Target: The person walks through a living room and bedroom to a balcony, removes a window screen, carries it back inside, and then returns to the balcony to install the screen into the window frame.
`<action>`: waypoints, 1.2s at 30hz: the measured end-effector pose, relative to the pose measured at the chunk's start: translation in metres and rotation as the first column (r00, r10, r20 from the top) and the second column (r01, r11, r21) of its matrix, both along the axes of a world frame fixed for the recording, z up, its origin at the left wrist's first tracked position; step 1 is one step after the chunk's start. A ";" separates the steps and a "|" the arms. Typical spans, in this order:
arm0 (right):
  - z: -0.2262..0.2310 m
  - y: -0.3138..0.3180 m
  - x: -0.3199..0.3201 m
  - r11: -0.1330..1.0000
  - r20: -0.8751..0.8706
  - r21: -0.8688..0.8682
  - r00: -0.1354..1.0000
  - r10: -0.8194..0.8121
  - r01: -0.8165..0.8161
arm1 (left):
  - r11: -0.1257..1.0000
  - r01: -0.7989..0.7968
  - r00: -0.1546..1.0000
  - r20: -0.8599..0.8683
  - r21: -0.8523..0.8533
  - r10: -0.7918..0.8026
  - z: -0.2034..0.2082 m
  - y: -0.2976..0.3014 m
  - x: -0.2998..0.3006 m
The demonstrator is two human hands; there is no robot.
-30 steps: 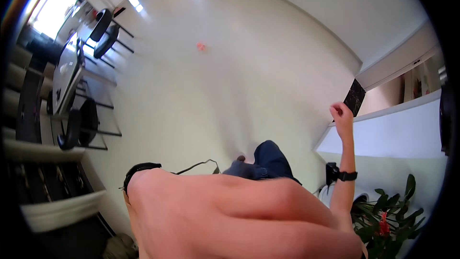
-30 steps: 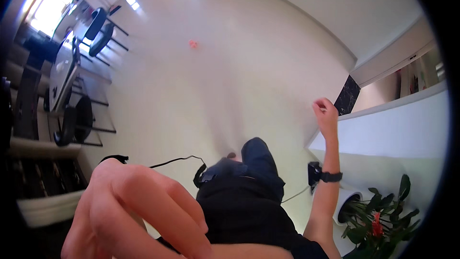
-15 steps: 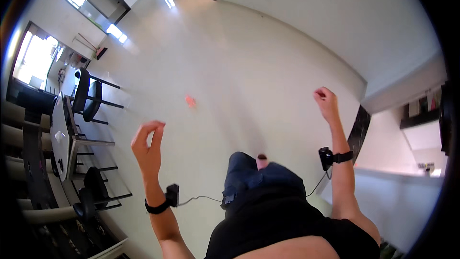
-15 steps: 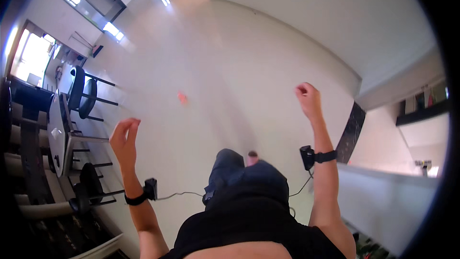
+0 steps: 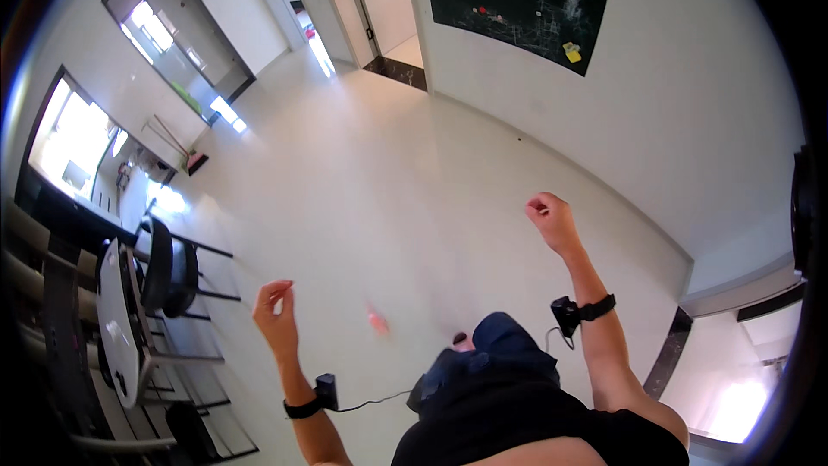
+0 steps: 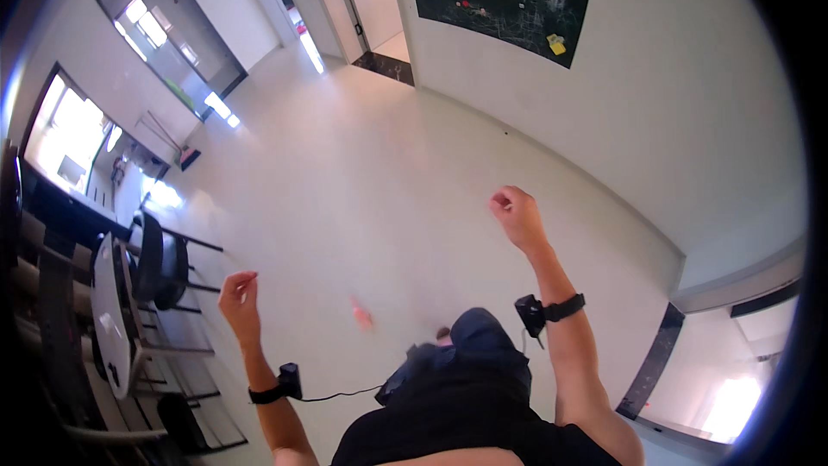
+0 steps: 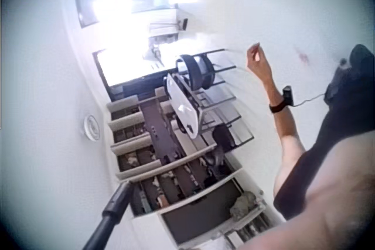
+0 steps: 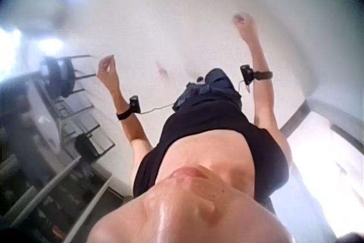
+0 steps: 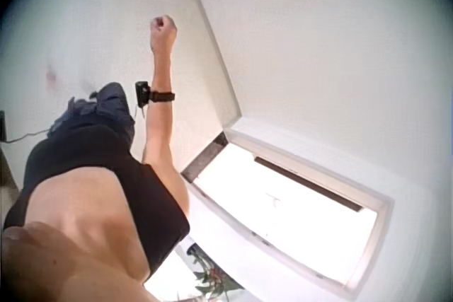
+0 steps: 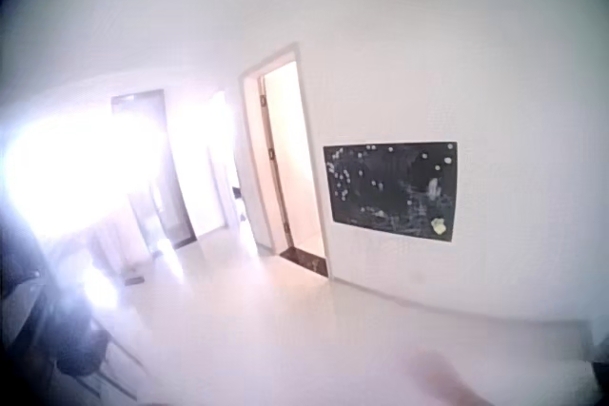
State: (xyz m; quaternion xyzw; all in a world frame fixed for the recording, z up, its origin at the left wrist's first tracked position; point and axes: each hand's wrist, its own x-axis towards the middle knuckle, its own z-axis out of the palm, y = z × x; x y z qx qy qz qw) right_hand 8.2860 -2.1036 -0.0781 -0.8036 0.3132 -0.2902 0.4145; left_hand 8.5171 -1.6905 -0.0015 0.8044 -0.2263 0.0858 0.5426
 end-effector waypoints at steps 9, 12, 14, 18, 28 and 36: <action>-0.058 -0.193 0.212 0.984 -0.081 0.077 0.984 -0.156 0.163 | 0.992 0.109 0.994 0.008 0.062 -0.110 0.011 -0.216 0.252; -0.037 -0.250 0.334 0.989 -0.064 0.056 0.989 -0.131 0.134 | 0.994 0.046 0.999 0.021 0.097 -0.049 0.021 -0.241 0.340; -0.032 -0.278 0.425 0.995 0.001 0.067 0.997 -0.072 0.072 | 0.995 0.005 0.998 0.065 0.102 -0.012 0.034 -0.258 0.392; -0.026 -0.307 0.603 0.990 0.102 0.061 0.988 0.118 -0.125 | 0.995 -0.092 0.996 0.016 0.028 0.092 0.018 -0.272 0.497; 0.002 -0.402 0.985 0.971 0.235 0.036 0.947 0.221 -0.236 | 0.999 -0.043 0.999 0.008 -0.020 0.043 0.020 -0.426 0.844; -0.003 -0.559 1.161 0.992 0.241 0.106 0.970 0.035 -0.062 | 0.944 0.298 0.951 -0.043 -0.144 -0.307 0.020 -0.696 1.063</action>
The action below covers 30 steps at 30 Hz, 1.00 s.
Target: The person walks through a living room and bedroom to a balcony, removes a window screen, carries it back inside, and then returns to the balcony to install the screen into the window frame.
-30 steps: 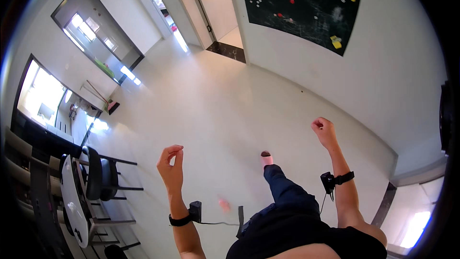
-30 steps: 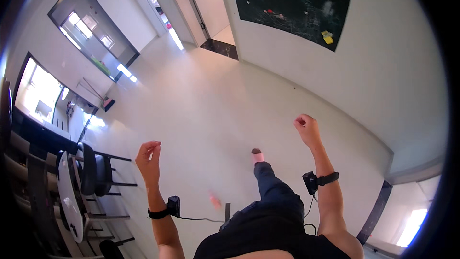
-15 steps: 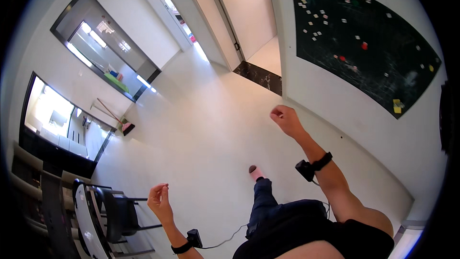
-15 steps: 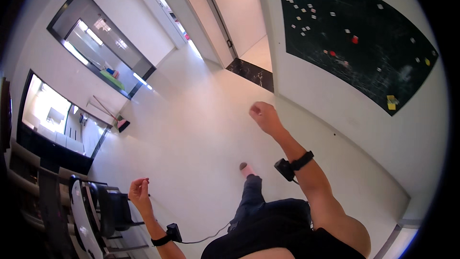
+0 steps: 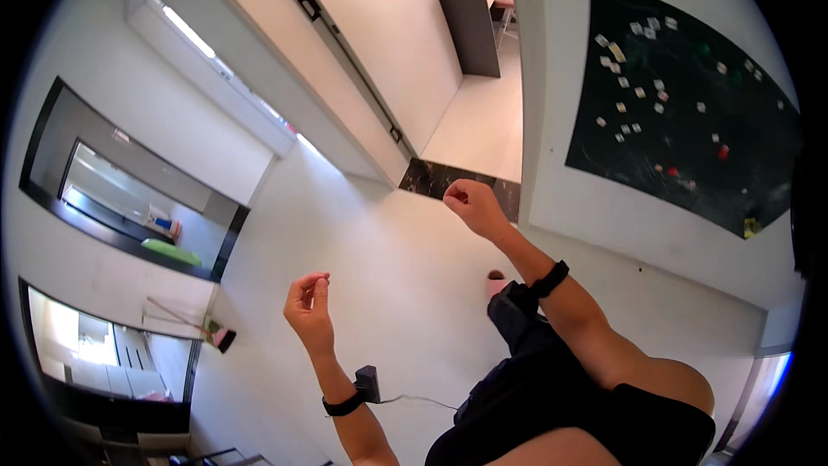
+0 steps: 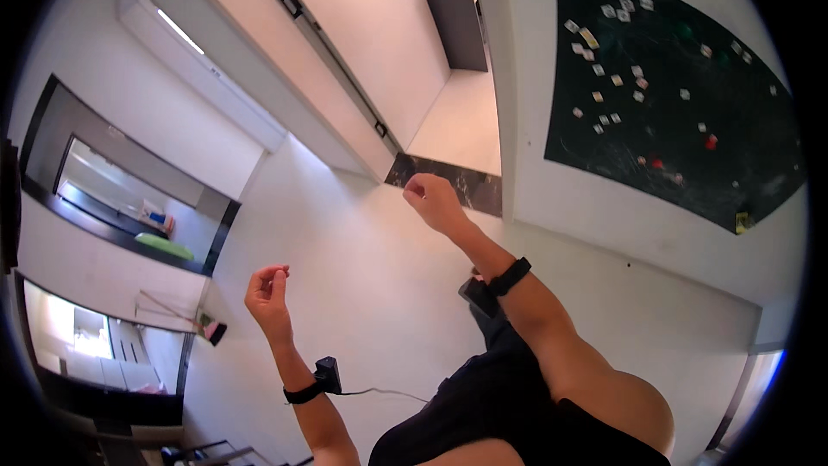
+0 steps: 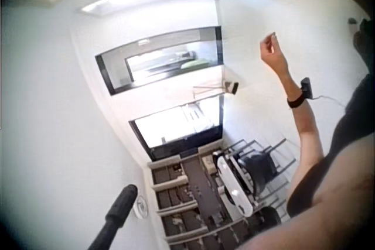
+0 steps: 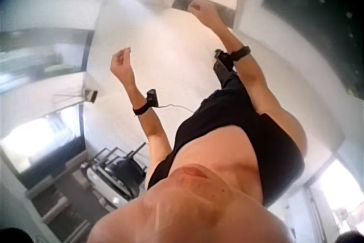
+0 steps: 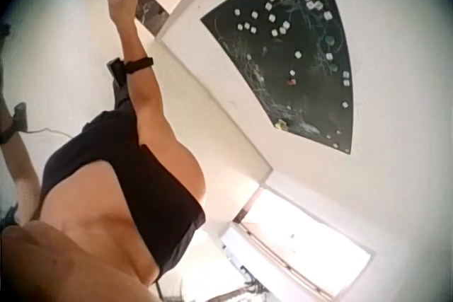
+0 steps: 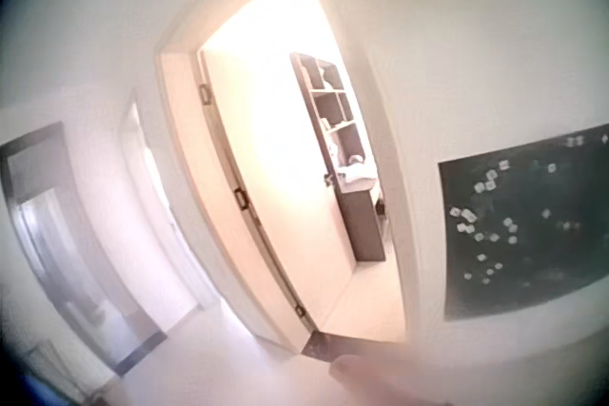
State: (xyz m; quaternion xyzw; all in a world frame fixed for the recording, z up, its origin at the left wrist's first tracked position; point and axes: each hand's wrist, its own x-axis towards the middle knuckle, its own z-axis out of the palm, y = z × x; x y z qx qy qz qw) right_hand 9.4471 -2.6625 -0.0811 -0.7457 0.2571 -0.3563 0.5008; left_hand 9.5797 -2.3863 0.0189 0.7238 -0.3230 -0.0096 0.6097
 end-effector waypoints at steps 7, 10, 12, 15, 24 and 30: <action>0.003 -0.182 0.152 0.995 0.031 0.031 0.995 -0.092 0.091 | 0.993 0.114 0.993 -0.024 -0.028 -0.114 0.008 -0.221 0.139; 0.013 -0.255 0.216 0.990 0.088 0.031 0.987 -0.137 0.134 | 0.987 0.152 0.988 -0.023 -0.046 -0.153 0.014 -0.306 0.192; 0.019 -0.297 0.253 0.989 0.090 0.083 0.987 -0.131 0.124 | 0.981 0.179 0.983 -0.025 -0.070 -0.181 0.012 -0.361 0.232; 0.017 -0.371 0.300 0.986 0.079 0.066 0.984 -0.158 0.152 | 0.968 0.230 0.971 -0.051 -0.095 -0.236 0.006 -0.448 0.286; 0.046 -0.639 0.348 0.849 0.056 -0.032 0.849 -0.525 0.527 | 0.860 0.487 0.865 -0.050 -0.154 -0.499 0.035 -0.785 0.406; 0.001 -0.766 0.299 0.625 -0.023 0.020 0.626 -0.780 0.780 | 0.702 0.700 0.702 -0.052 -0.128 -0.710 0.010 -1.001 0.374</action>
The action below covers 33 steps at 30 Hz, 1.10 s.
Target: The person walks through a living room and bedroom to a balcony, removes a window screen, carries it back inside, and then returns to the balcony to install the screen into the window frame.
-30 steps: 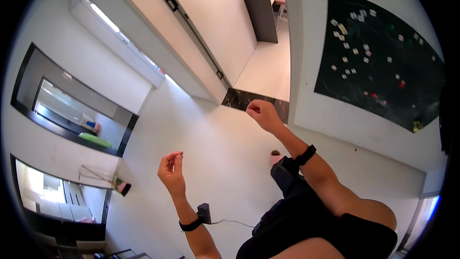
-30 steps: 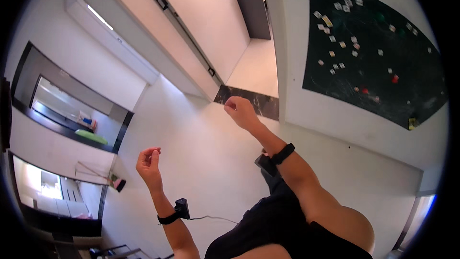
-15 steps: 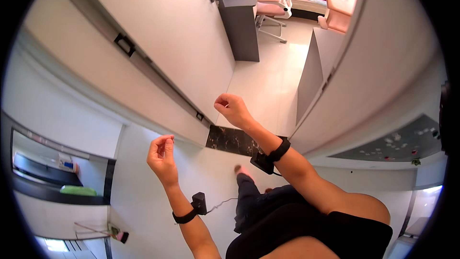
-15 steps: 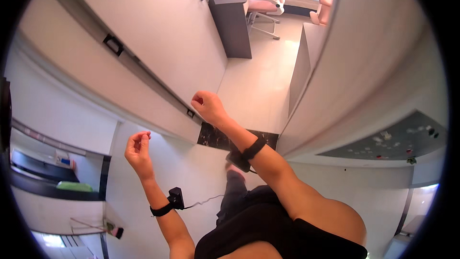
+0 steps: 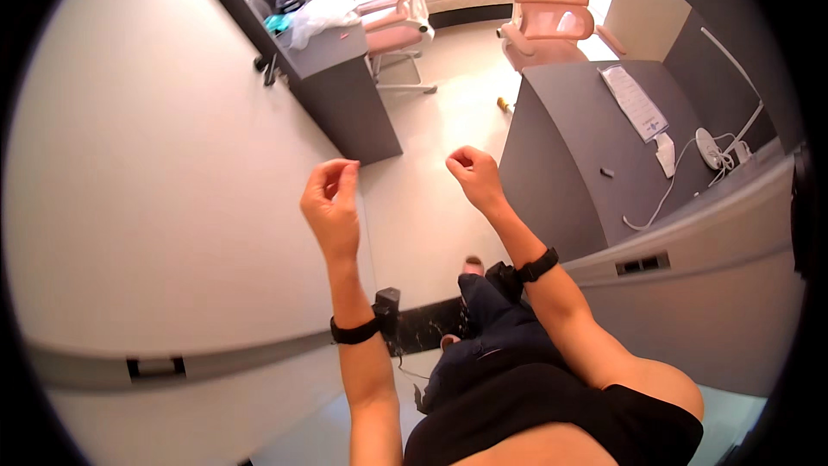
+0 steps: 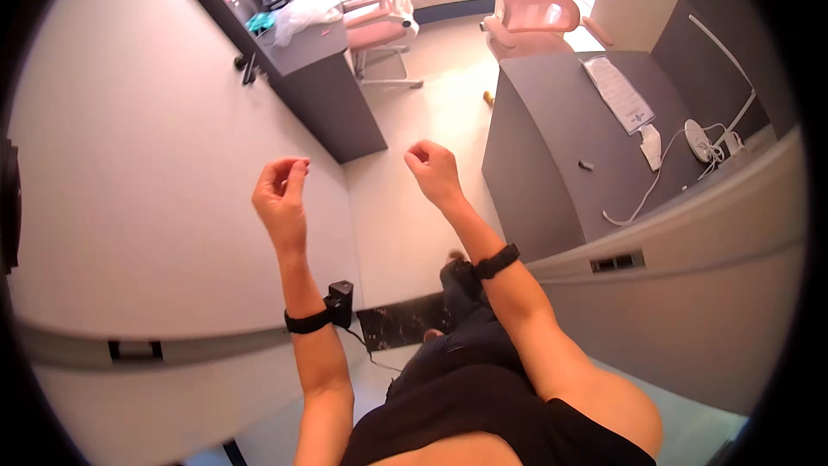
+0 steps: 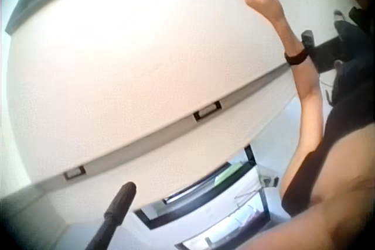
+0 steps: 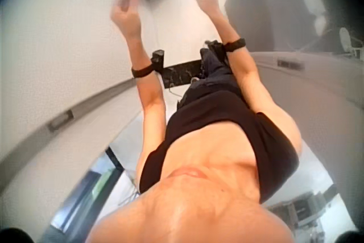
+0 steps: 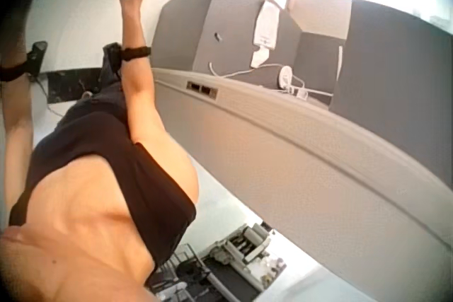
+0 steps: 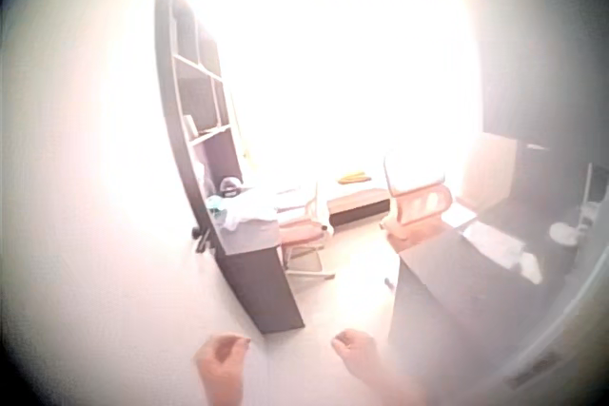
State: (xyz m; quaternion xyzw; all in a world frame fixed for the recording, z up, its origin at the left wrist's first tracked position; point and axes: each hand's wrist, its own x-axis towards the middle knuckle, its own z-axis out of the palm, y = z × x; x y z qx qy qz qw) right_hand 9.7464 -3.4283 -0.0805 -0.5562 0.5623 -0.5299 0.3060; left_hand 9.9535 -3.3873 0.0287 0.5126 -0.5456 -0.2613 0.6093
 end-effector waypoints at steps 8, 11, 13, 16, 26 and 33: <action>-0.050 -0.231 -0.056 0.989 0.052 0.007 0.988 -0.147 0.147 | 0.979 0.203 0.979 0.017 0.000 -0.203 -0.011 -0.266 -0.083; -0.036 -0.320 -0.081 0.979 0.080 -0.018 0.977 -0.199 0.201 | 0.978 0.208 0.978 0.007 -0.017 -0.208 -0.007 -0.349 -0.102; -0.018 -0.377 -0.093 0.973 0.120 -0.034 0.967 -0.225 0.230 | 0.977 0.214 0.976 0.034 -0.009 -0.213 -0.006 -0.405 -0.108; -0.007 -0.466 -0.115 0.960 0.167 -0.066 0.951 -0.259 0.273 | 0.973 0.232 0.973 -0.008 -0.001 -0.232 -0.009 -0.487 -0.123; 0.023 -0.752 -0.183 0.886 0.281 -0.195 0.889 -0.361 0.421 | 0.926 0.376 0.920 -0.113 -0.013 -0.375 -0.029 -0.771 -0.203; 0.060 -0.895 -0.243 0.843 0.354 -0.160 0.827 -0.436 0.513 | 0.883 0.466 0.866 -0.179 -0.047 -0.467 -0.022 -0.932 -0.301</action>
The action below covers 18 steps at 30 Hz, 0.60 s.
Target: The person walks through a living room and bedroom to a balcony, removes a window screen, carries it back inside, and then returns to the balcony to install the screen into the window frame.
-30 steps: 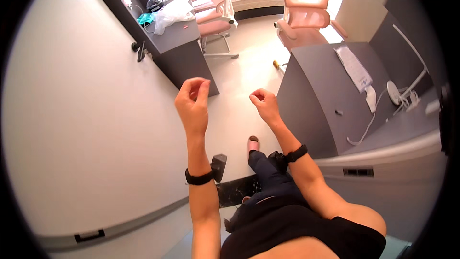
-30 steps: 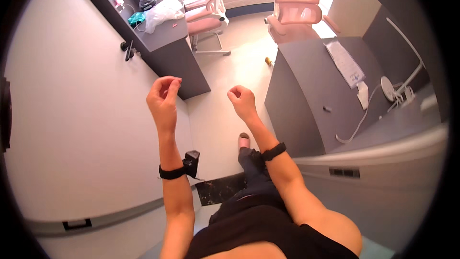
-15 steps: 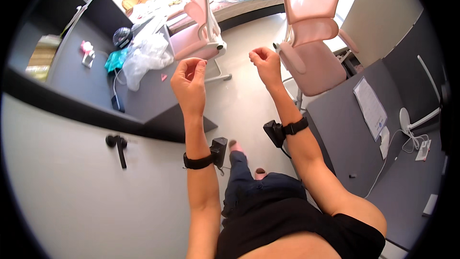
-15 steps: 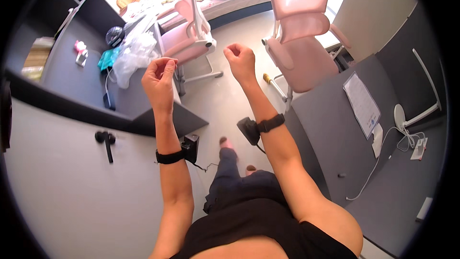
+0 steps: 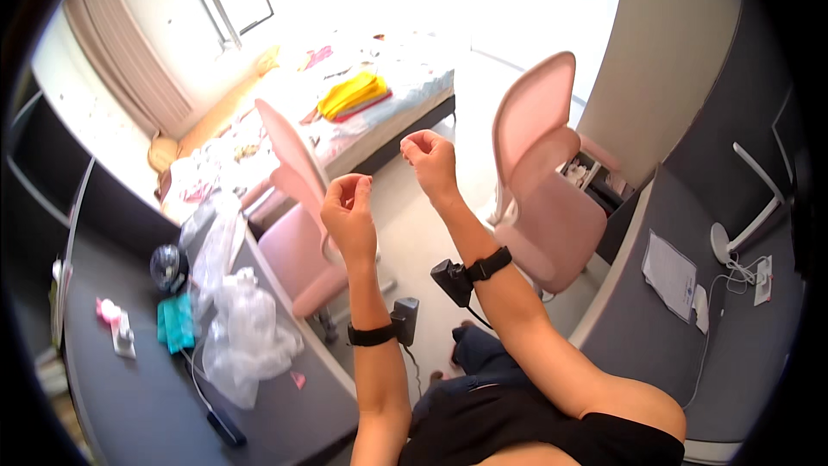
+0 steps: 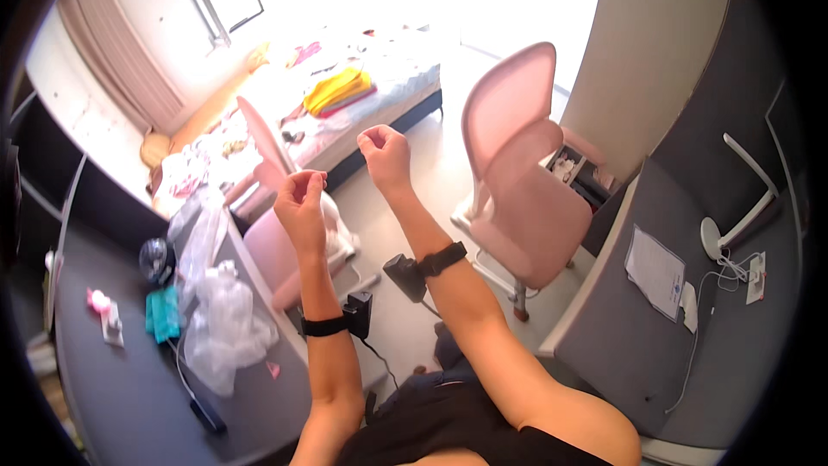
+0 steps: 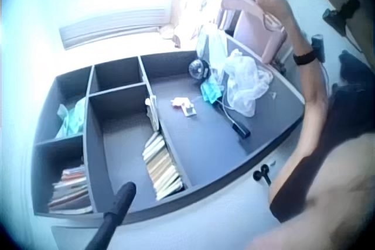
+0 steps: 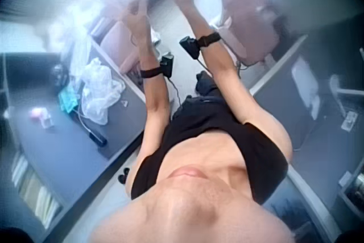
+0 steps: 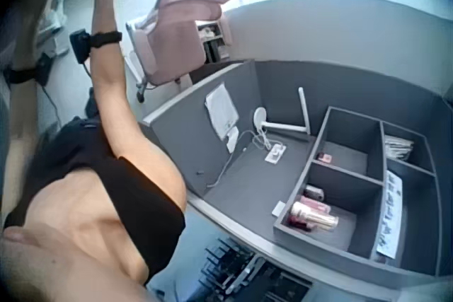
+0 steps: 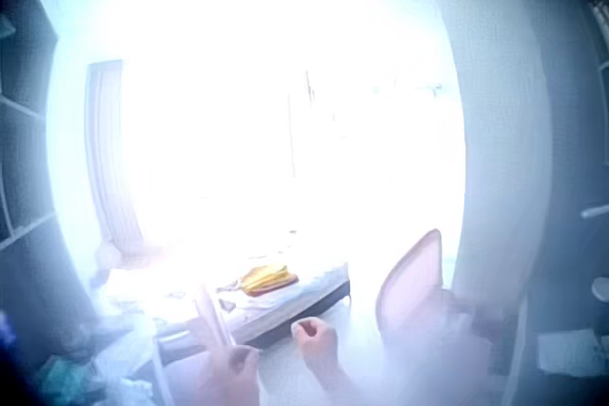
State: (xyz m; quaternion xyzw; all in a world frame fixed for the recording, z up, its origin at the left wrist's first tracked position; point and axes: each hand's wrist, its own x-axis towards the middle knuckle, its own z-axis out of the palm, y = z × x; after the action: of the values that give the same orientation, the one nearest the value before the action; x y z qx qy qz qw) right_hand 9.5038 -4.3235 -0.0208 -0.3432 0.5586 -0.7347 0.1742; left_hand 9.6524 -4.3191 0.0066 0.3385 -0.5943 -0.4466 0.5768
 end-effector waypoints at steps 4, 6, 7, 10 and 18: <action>-0.009 -0.091 -0.068 0.995 0.036 -0.068 0.996 -0.077 0.079 | 0.998 0.047 0.995 -0.089 -0.041 -0.050 0.003 -0.080 -0.060; -0.017 -0.145 -0.103 0.990 0.029 -0.062 0.992 -0.125 0.127 | 0.996 0.063 0.988 -0.134 -0.060 -0.071 0.012 -0.129 -0.092; -0.013 -0.169 -0.111 0.989 0.042 -0.052 0.990 -0.136 0.138 | 0.996 0.059 0.990 -0.123 -0.071 -0.067 0.015 -0.148 -0.102; 0.002 -0.210 -0.161 0.988 0.131 -0.082 0.984 -0.123 0.134 | 0.996 0.061 0.992 -0.104 -0.060 -0.067 0.027 -0.191 -0.146; -0.022 -0.271 -0.283 0.945 0.226 -0.091 0.931 -0.287 0.314 | 0.976 0.190 0.968 -0.148 -0.104 -0.205 0.022 -0.323 -0.289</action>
State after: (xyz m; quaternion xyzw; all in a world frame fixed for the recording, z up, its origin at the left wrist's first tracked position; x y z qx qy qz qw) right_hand 9.2208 -4.5945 -0.0425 -0.1847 0.5358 -0.8184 0.0954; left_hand 9.3635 -4.6422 0.0282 0.2153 -0.5969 -0.5004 0.5890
